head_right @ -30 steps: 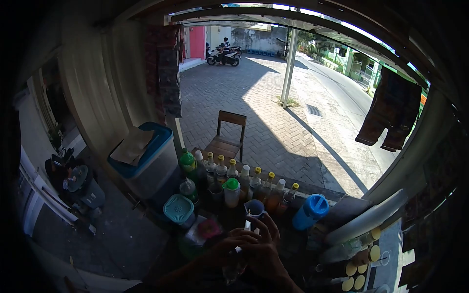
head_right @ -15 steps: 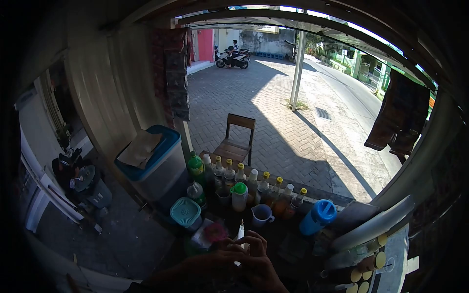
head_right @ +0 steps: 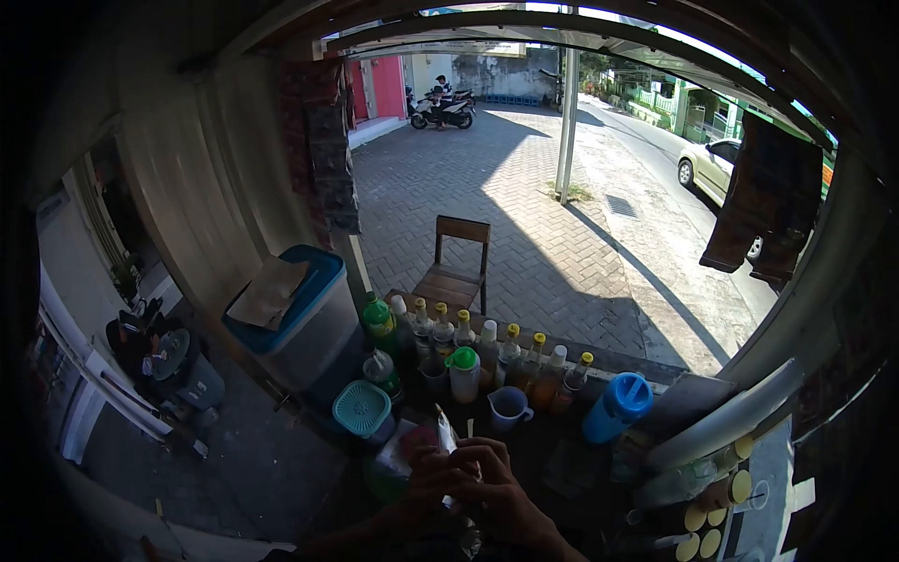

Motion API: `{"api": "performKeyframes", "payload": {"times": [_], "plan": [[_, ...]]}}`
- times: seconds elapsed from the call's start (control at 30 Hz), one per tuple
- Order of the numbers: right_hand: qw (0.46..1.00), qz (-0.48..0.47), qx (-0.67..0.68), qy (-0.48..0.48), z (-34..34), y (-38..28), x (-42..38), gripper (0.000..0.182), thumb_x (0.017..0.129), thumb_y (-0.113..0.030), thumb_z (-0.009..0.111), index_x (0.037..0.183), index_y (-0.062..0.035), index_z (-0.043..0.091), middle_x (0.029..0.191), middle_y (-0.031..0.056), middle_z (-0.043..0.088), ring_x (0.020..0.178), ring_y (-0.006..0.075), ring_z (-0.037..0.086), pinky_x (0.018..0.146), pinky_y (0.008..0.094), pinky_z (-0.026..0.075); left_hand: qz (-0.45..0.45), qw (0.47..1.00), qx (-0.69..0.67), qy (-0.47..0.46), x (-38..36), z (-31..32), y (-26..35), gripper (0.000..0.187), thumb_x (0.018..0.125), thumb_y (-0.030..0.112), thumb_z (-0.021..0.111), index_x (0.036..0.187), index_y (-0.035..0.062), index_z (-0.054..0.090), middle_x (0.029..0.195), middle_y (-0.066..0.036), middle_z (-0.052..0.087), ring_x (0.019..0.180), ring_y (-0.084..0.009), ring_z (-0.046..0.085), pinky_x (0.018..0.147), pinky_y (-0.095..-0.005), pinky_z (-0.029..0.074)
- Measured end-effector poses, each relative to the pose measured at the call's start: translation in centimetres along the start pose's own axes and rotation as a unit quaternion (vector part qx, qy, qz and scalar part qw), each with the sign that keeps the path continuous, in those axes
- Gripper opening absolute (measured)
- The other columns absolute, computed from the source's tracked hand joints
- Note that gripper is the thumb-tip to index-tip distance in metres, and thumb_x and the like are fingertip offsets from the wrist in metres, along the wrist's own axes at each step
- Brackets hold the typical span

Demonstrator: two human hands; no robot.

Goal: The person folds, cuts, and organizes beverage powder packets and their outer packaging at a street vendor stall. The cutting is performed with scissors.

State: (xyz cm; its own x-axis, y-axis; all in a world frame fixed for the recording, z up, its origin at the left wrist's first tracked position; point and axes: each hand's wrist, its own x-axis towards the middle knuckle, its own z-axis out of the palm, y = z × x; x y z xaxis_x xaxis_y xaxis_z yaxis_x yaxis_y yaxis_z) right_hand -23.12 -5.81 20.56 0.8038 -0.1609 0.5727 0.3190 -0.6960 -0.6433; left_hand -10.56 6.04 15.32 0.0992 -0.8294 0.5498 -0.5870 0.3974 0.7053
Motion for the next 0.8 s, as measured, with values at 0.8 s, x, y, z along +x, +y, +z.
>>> {"api": "performKeyframes", "payload": {"times": [0.8], "plan": [[0.979,0.053,-0.085,-0.175,-4.4,-4.8,-2.3,0.033,0.079,0.003,0.055,0.112,0.0021,0.054,0.108,0.0152,0.054,0.099,0.0267,0.061,0.073,0.0379,0.056,0.019,0.983,-0.159,-0.090,0.5,1.7,0.4,0.022,0.079,0.015,0.069,0.100,0.0134,0.064,0.110,0.000,0.061,0.126,-0.0192,0.047,0.109,-0.0499,0.012]]}}
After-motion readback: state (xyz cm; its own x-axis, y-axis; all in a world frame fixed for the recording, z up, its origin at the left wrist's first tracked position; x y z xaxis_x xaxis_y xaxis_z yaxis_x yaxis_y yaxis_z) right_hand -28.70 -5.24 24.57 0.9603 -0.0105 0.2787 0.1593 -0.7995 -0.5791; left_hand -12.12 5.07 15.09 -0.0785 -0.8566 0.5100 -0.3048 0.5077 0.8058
